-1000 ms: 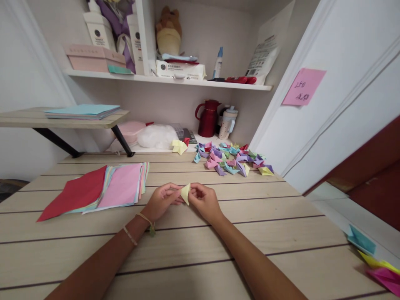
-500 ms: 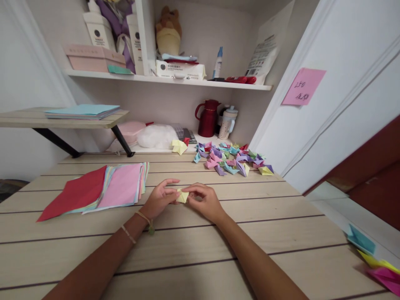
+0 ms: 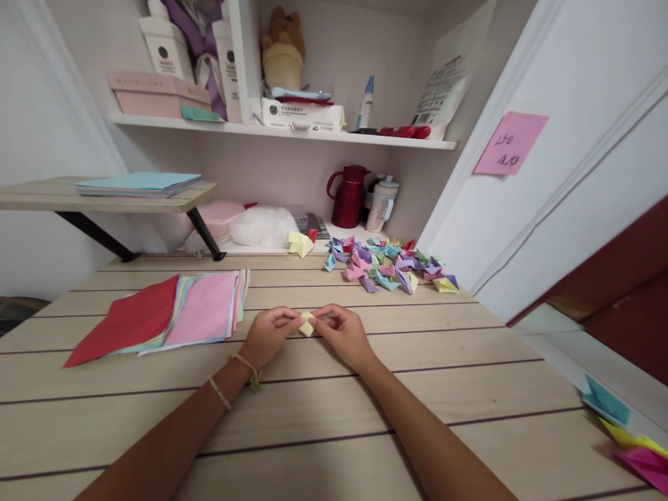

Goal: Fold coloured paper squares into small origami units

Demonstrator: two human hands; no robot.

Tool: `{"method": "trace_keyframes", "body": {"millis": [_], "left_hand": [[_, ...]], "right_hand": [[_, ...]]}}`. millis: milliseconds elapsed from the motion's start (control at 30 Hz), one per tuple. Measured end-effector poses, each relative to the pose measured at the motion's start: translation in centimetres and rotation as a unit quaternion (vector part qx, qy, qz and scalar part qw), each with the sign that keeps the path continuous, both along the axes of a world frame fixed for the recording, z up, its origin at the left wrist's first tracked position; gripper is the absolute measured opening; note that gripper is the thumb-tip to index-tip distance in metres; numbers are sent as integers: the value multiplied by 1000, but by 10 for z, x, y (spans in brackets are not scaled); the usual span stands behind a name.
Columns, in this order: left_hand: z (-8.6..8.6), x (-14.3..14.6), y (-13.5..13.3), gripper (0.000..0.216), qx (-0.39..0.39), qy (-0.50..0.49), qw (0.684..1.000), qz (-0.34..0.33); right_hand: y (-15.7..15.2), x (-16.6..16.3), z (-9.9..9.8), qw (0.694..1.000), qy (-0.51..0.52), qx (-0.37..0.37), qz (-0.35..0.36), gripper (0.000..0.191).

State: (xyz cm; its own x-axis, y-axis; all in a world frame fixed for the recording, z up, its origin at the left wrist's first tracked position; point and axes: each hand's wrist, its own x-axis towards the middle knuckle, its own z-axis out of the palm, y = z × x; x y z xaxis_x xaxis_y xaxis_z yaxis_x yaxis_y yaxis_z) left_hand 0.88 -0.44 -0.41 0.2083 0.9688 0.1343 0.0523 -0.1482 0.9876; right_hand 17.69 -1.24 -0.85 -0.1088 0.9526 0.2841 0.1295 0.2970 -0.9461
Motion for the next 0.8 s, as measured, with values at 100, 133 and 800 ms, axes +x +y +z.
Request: {"method": "trace_keyframes", "body": {"millis": [100,133,800], "left_hand": [[0,0,-1,15,66,55,996,13],[0,0,-1,15,107,87,990,20],[6,-1,-3,12,145,61,985,66]], "right_hand": [[-2,0,3,997,-39,66,-7,19],[-3,0,4,993,-61,97,-14,18],[-4,-3,5,976,-159,143,-47,9]]}}
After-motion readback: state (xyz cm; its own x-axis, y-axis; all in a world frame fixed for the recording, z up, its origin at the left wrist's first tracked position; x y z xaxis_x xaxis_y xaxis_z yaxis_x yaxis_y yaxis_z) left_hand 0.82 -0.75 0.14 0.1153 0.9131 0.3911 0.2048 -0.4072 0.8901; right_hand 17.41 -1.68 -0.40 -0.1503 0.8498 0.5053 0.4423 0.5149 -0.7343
